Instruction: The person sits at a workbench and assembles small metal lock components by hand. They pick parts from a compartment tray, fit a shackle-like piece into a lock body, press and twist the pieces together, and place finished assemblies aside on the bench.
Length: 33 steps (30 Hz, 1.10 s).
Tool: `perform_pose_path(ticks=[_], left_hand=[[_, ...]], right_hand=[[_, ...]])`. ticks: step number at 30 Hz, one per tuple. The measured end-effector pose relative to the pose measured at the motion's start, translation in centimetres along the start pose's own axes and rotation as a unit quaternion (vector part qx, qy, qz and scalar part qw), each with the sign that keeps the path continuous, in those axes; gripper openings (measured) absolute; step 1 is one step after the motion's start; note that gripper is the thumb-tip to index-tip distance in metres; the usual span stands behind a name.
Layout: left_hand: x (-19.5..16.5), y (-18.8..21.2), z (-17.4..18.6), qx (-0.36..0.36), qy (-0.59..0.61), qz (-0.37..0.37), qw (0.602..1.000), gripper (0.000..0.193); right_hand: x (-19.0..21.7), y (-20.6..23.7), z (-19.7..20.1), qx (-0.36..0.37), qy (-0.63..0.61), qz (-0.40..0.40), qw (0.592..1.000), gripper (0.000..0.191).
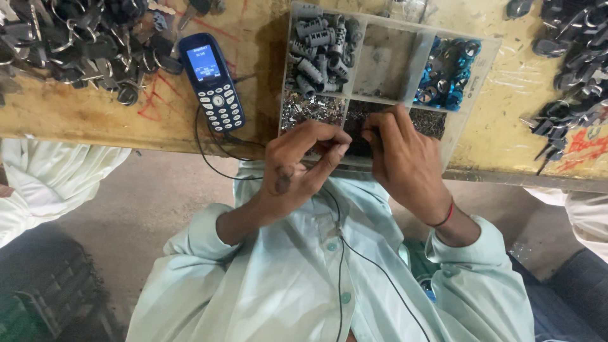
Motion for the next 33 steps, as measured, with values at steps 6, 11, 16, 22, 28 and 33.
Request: perform_pose_path(ticks=[6,11,16,22,28,33], left_hand=[[0.4,-0.2,-0.3,0.007,0.031,0.022,0.999,0.015],[0.8,-0.2,-0.7,0.027,0.054,0.041,0.997,0.015],[0.6,-0.4,-0.1,0.026,0.039,0.042,0.998,0.014],[0.3,-0.6,0.0,0.023,0.001,0.025,0.999,0.013],[0.8,-0.6,-1.6,0.041,0.070,0.047,0.996,0.013],[1.2,-0.7,-2.9,0.023,0.091,0.054,0.994,0.016]], right_hand=[[1.2,-0.3,0.4,-0.045,0.026,0.040,0.998,0.019],[0.9,-0.5,-0.1,-0.041,0.064,0.026,0.997,0.016],[0.6,-0.3,-0.6,-0.024,0.078,0.029,0.996,0.016],[0.0,0.2,0.8,-0.041,-0.047,0.018,0.998,0.015],[-3.0,0.9,0.1,0.044,-0.359,-0.076,0.929,0.007],[-4.0,1.9,-1.8,0.093,-0.547,-0.141,0.820,0.005]])
Point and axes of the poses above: each hand's wrist, its own y-axis away from the middle knuckle, its own z-axis out of the back of the hand, x = y × z, the point moved 9 cm from there along -y, towards the middle knuckle, and after that the axes turned 5 degrees about -z, right-handed, at the moved point
